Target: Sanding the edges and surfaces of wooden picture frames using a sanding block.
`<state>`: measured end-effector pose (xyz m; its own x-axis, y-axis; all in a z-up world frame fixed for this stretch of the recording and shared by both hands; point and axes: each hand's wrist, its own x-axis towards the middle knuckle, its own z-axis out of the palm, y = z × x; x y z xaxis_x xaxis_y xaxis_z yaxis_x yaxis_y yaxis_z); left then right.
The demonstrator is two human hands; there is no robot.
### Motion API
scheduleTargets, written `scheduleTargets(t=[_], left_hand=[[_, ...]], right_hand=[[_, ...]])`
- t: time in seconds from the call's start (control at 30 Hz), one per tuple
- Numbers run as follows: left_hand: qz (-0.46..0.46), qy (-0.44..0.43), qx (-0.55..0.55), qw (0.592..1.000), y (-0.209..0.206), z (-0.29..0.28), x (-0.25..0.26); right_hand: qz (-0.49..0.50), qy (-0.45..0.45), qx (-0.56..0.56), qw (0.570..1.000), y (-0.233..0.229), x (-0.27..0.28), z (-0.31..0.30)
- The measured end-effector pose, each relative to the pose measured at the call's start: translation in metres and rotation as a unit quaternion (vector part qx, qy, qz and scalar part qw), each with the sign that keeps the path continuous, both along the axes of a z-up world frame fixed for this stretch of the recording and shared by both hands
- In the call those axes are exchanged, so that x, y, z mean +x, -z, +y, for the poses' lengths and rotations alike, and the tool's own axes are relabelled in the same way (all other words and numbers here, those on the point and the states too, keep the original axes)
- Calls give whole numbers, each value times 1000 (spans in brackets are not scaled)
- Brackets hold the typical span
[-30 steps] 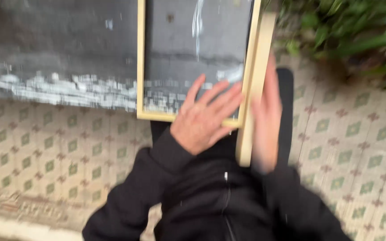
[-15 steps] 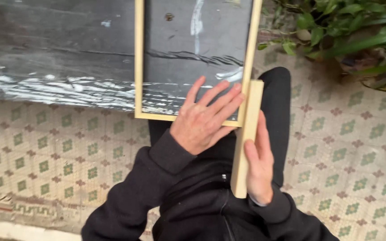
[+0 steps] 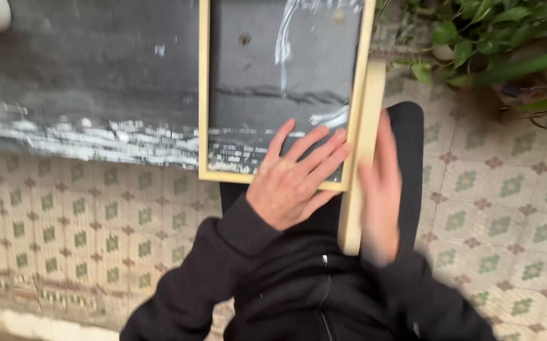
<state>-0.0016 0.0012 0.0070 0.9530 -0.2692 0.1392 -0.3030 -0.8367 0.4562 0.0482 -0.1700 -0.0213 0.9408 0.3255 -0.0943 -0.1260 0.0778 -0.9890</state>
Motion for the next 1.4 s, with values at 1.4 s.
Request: scheduleTargets(t=[1.4], left_hand=[[52, 41, 23, 998, 8, 9, 12]], right_hand=[[-22, -1, 90, 996, 17, 101, 33]])
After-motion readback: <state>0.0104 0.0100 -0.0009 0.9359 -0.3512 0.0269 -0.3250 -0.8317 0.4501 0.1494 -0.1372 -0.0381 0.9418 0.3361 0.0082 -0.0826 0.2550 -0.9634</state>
